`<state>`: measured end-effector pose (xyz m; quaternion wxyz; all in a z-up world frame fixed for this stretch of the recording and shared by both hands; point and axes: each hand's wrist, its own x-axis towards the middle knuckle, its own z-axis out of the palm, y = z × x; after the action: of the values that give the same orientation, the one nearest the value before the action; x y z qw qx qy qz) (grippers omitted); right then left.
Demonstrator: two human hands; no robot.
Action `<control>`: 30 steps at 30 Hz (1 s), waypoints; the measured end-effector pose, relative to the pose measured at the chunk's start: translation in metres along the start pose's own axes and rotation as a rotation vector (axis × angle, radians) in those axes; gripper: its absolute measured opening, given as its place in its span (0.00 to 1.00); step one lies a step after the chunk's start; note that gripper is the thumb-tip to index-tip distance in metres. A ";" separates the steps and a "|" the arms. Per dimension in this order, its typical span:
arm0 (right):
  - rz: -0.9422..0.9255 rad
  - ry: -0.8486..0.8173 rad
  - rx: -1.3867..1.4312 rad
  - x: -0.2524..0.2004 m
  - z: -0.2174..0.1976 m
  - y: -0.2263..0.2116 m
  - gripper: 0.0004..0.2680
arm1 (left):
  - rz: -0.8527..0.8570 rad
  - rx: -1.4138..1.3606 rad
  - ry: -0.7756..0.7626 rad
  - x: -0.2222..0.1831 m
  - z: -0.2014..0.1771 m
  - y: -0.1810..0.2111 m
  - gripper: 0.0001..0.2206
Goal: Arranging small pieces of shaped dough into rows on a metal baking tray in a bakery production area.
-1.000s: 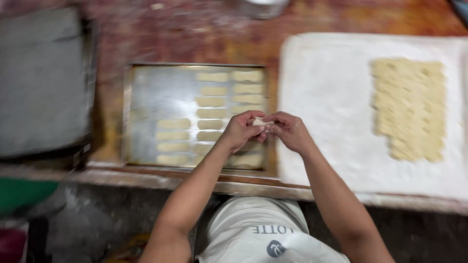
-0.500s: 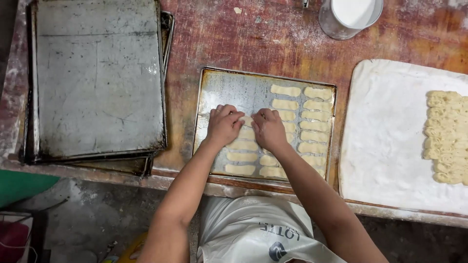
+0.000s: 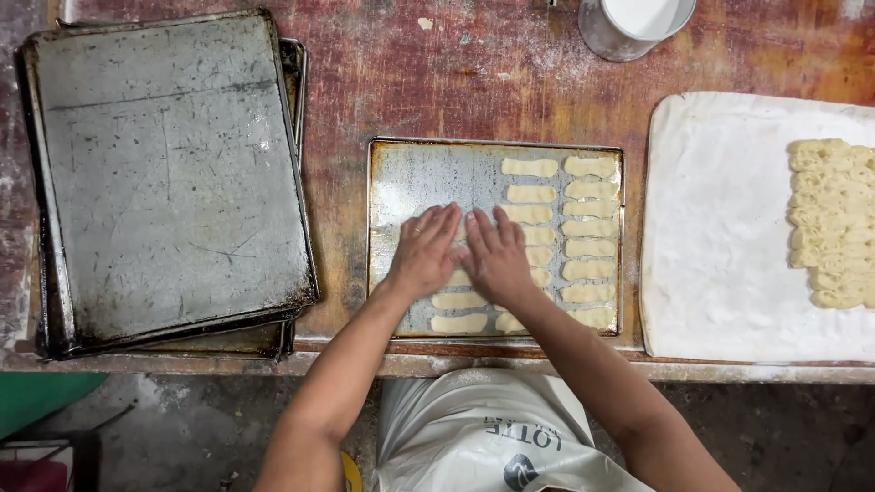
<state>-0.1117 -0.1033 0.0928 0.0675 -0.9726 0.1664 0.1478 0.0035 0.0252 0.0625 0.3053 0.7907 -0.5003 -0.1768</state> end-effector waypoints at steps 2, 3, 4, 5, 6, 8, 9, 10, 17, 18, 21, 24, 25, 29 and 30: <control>-0.054 -0.006 -0.033 -0.006 0.004 -0.004 0.24 | -0.073 0.124 -0.180 0.000 -0.017 0.031 0.33; -0.107 0.003 -0.071 -0.006 0.005 -0.005 0.29 | -0.135 0.255 -0.351 0.002 -0.027 0.045 0.39; -0.109 0.000 -0.067 -0.006 0.011 -0.002 0.29 | -0.139 0.255 -0.355 0.002 -0.030 0.046 0.39; -0.097 0.029 -0.130 -0.007 0.016 0.001 0.29 | -0.166 0.315 -0.392 0.001 -0.032 0.048 0.38; -0.086 0.058 -0.192 -0.008 0.022 0.005 0.29 | -0.193 0.375 -0.430 0.001 -0.034 0.050 0.38; -0.064 -0.027 -0.170 -0.016 0.017 0.004 0.29 | -0.231 0.382 -0.437 -0.008 -0.028 0.051 0.37; -0.034 -0.082 -0.161 -0.013 0.010 0.007 0.29 | -0.251 0.403 -0.420 -0.004 -0.028 0.051 0.36; -0.036 -0.072 -0.159 -0.011 0.004 0.007 0.29 | -0.252 0.411 -0.414 -0.001 -0.028 0.052 0.36; -0.050 -0.145 0.028 -0.040 -0.031 0.052 0.30 | -0.288 0.309 -0.193 0.006 0.006 0.072 0.34; -0.074 -0.093 0.070 -0.052 -0.033 0.072 0.31 | -0.243 0.238 -0.024 0.008 0.020 0.081 0.35; 0.007 -0.040 0.120 -0.096 -0.031 0.152 0.31 | -0.060 0.233 0.311 0.045 0.083 0.118 0.33; 0.117 0.081 0.223 -0.140 0.004 0.259 0.29 | 0.121 0.260 0.470 0.101 0.170 0.165 0.22; 0.159 0.090 0.228 -0.155 0.026 0.310 0.29 | 0.158 0.245 0.451 0.126 0.210 0.191 0.22; 0.352 0.459 0.358 -0.211 0.085 0.492 0.18 | 0.392 0.035 0.343 0.209 0.352 0.301 0.12; 0.412 0.598 0.315 -0.224 0.092 0.532 0.14 | 0.491 0.000 0.303 0.228 0.383 0.329 0.10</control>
<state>-0.5209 -0.5160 0.0312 0.1336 -0.8966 0.3911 -0.1590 -0.3459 -0.3999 -0.0021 0.4101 0.6636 -0.6253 0.0227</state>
